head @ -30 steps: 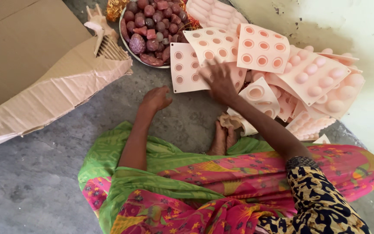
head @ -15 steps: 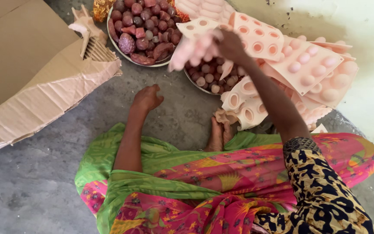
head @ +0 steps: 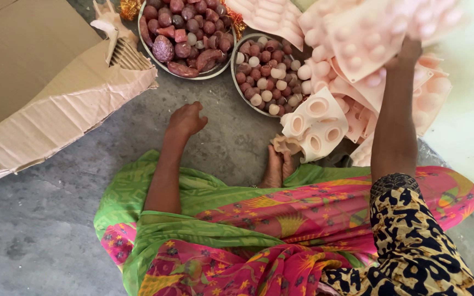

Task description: The person sits on the floor and sorts reddish-brown spherical sweets from a metal bowl, discarding debris onto the floor. They then place the sorted sweets into a second bowl and handle pink plastic trays nearby.

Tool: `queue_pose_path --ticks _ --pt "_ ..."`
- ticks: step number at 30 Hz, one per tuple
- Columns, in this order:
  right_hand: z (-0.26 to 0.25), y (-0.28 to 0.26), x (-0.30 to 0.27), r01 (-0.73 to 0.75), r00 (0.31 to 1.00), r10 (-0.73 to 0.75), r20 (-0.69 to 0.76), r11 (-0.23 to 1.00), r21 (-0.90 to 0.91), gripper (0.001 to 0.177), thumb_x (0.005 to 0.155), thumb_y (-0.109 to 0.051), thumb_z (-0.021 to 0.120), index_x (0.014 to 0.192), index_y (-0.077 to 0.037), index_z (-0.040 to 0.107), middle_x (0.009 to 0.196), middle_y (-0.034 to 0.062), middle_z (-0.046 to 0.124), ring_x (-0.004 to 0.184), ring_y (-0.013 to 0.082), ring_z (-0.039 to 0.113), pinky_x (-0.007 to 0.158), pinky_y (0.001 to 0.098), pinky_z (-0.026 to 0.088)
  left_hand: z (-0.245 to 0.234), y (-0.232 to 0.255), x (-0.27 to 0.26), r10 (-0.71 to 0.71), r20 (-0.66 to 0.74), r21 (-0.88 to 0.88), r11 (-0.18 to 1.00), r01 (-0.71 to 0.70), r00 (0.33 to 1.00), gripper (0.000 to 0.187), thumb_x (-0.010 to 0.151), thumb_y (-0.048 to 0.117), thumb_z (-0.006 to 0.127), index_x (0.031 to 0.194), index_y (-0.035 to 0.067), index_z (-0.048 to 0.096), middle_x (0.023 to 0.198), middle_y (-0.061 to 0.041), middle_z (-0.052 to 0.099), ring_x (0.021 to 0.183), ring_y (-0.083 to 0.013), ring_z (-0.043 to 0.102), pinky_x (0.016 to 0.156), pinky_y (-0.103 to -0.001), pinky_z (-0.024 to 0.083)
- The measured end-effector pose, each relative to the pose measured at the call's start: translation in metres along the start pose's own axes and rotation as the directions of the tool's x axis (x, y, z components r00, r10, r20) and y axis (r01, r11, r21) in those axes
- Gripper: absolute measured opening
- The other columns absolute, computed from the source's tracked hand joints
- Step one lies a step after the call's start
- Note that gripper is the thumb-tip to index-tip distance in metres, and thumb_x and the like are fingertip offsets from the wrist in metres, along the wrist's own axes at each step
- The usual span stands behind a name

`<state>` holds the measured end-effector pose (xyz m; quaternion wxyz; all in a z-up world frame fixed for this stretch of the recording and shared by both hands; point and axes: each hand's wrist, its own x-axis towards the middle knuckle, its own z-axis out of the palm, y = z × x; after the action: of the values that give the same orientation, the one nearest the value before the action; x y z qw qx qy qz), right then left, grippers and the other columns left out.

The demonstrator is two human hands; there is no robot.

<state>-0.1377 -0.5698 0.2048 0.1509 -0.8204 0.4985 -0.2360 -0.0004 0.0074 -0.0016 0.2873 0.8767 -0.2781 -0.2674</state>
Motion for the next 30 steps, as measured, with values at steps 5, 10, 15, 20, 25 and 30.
queue_pose_path --ticks 5,10,15,20,25,30 --pt "0.005 0.044 -0.007 -0.064 0.998 0.065 0.02 0.998 -0.029 0.024 0.089 -0.022 0.071 0.107 -0.008 0.066 0.103 0.0153 0.068 0.094 0.0346 0.065 0.078 0.0503 0.048 0.002 -0.001 0.001 -0.003 0.012 0.012 1.0 0.003 1.0 0.05 0.086 0.033 0.072 0.131 0.013 0.064 0.125 -0.019 0.068 0.118 -0.0367 0.063 0.1 -0.047 0.049" --pt "0.0 0.069 -0.02 -0.033 0.999 0.032 -0.016 0.997 -0.07 0.025 0.088 -0.025 0.073 0.106 -0.008 0.065 0.1 0.0155 0.068 0.09 0.0352 0.065 0.074 0.0506 0.049 -0.004 0.002 -0.002 -0.006 0.024 0.016 1.0 0.006 1.0 0.05 0.088 0.034 0.072 0.131 0.011 0.063 0.128 -0.018 0.067 0.119 -0.0359 0.063 0.1 -0.047 0.05" --pt "-0.001 0.054 -0.038 0.144 0.987 -0.153 -0.041 0.977 -0.159 0.028 0.088 -0.027 0.074 0.104 -0.007 0.065 0.097 0.0157 0.069 0.086 0.0359 0.066 0.07 0.0509 0.049 -0.011 0.008 -0.003 -0.044 0.071 0.012 0.999 0.044 0.997 0.052 0.089 0.033 0.071 0.135 0.011 0.06 0.132 -0.018 0.065 0.122 -0.0356 0.061 0.101 -0.047 0.048" --pt "0.02 0.006 -0.093 0.559 0.825 -0.565 0.015 0.81 -0.178 0.03 0.088 -0.03 0.076 0.103 -0.007 0.064 0.094 0.0159 0.069 0.082 0.0366 0.066 0.066 0.0512 0.049 -0.007 0.011 0.0 -0.044 0.091 0.024 0.999 0.042 0.995 0.053 0.089 0.033 0.071 0.135 0.011 0.06 0.133 -0.018 0.064 0.122 -0.0356 0.061 0.102 -0.047 0.048" --pt "0.077 -0.056 -0.217 0.812 0.551 -0.771 0.318 0.583 0.005 0.033 0.088 -0.032 0.077 0.102 -0.006 0.063 0.09 0.0161 0.069 0.078 0.0373 0.067 0.063 0.0514 0.05 -0.005 0.009 0.001 -0.036 0.084 0.018 0.999 0.034 0.996 0.052 0.088 0.034 0.072 0.133 0.011 0.061 0.13 -0.018 0.066 0.121 -0.0353 0.062 0.101 -0.047 0.049" --pt "0.093 -0.1 -0.304 0.853 0.46 -0.76 0.46 0.522 0.008 0.036 0.087 -0.035 0.079 0.101 -0.005 0.063 0.087 0.0163 0.069 0.074 0.038 0.067 0.059 0.0517 0.05 -0.01 0.002 -0.005 -0.046 0.03 0.037 0.998 0.045 0.998 0.049 0.088 0.035 0.073 0.13 0.011 0.062 0.128 -0.018 0.067 0.119 -0.0361 0.062 0.1 -0.048 0.049"
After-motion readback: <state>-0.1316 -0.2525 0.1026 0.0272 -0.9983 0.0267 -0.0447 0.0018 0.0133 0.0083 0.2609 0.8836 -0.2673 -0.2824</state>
